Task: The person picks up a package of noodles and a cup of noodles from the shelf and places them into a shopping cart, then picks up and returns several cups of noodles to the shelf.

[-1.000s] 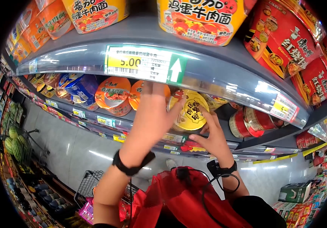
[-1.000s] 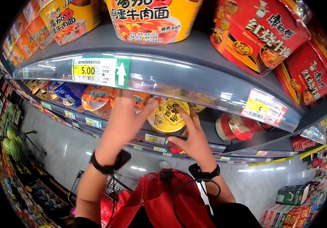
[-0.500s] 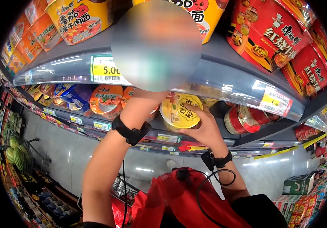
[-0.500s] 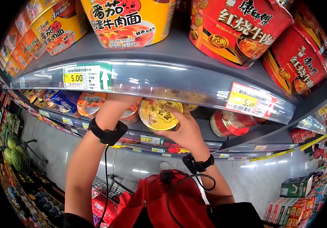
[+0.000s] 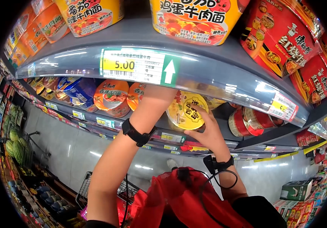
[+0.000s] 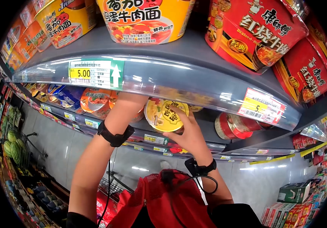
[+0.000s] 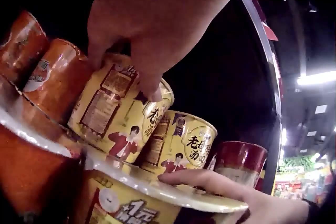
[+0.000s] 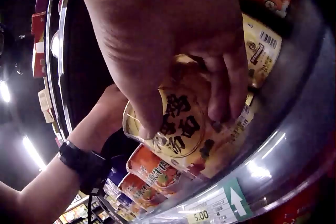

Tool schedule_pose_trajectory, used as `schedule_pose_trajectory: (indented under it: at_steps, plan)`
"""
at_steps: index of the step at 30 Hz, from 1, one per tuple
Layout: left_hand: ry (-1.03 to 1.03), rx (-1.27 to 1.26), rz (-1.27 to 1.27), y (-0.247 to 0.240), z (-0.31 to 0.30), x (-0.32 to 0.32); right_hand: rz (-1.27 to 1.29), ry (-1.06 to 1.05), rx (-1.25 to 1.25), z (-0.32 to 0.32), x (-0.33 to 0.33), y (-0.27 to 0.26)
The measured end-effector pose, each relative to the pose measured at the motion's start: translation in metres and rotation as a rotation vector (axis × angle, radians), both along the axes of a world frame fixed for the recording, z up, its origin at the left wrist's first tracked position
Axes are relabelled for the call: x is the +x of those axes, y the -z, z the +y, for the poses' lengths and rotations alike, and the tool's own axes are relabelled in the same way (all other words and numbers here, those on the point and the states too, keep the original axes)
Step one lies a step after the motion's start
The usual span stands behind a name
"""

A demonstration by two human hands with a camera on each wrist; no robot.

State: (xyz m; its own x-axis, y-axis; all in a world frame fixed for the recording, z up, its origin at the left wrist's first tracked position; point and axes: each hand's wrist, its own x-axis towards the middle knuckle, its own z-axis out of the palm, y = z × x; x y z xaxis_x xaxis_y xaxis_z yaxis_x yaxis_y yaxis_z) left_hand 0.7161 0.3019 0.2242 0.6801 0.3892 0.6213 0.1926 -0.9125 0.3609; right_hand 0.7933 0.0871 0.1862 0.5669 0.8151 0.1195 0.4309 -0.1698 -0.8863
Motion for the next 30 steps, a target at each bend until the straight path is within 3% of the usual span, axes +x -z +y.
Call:
schedule_pose_trajectory:
  at_steps: [4, 6, 8, 12, 13, 14, 15, 18, 20, 22, 25, 27, 29, 30]
  plan:
    - [-0.009, 0.084, 0.002, 0.008, 0.002, 0.001, -0.163, -0.031, -0.039, -0.001, 0.004, -0.001]
    - [0.017, -0.021, 0.01, -0.002, -0.003, -0.001, -0.202, -0.042, -0.046, -0.002, 0.005, 0.0]
    - [0.061, -0.105, 0.043, -0.008, -0.003, -0.006, -0.179, -0.04, -0.053, -0.002, 0.003, -0.001]
    - [0.016, 0.103, -0.006, -0.007, -0.003, -0.005, -0.047, -0.06, -0.134, -0.008, 0.0, -0.014]
    - [-0.027, 0.171, -0.04, -0.016, -0.006, -0.008, -0.136, -0.086, -0.24, -0.013, 0.0, -0.018]
    - [-0.058, -0.054, -0.015, -0.023, -0.017, -0.015, -0.231, -0.08, -0.188, -0.019, -0.003, -0.022]
    - [-0.046, 0.123, -0.066, -0.012, -0.011, -0.015, -0.324, -0.085, -0.207, -0.028, 0.001, -0.022]
    - [-0.077, 0.092, -0.274, -0.024, -0.037, -0.06, -0.174, 0.023, -0.122, -0.044, -0.023, -0.056]
    - [-0.12, -0.039, -0.246, -0.035, -0.065, -0.119, -0.149, 0.064, -0.071, -0.041, -0.044, -0.08]
    - [-0.119, -0.128, -0.363, -0.021, -0.092, -0.173, -0.012, -0.104, -0.007, -0.028, -0.045, -0.074]
    - [-0.196, -0.37, -0.296, 0.022, -0.113, -0.249, 0.187, -0.551, -0.112, 0.023, -0.088, -0.063]
    - [-0.365, -0.536, -0.185, 0.059, -0.123, -0.296, 0.369, -0.757, -0.276, 0.062, -0.135, -0.048]
    - [-0.468, -0.827, -0.145, 0.103, -0.128, -0.345, 0.423, -0.97, -0.455, 0.105, -0.187, -0.01]
    - [-0.559, -1.02, -0.278, 0.128, -0.133, -0.363, 0.429, -1.085, -0.526, 0.125, -0.215, 0.017]
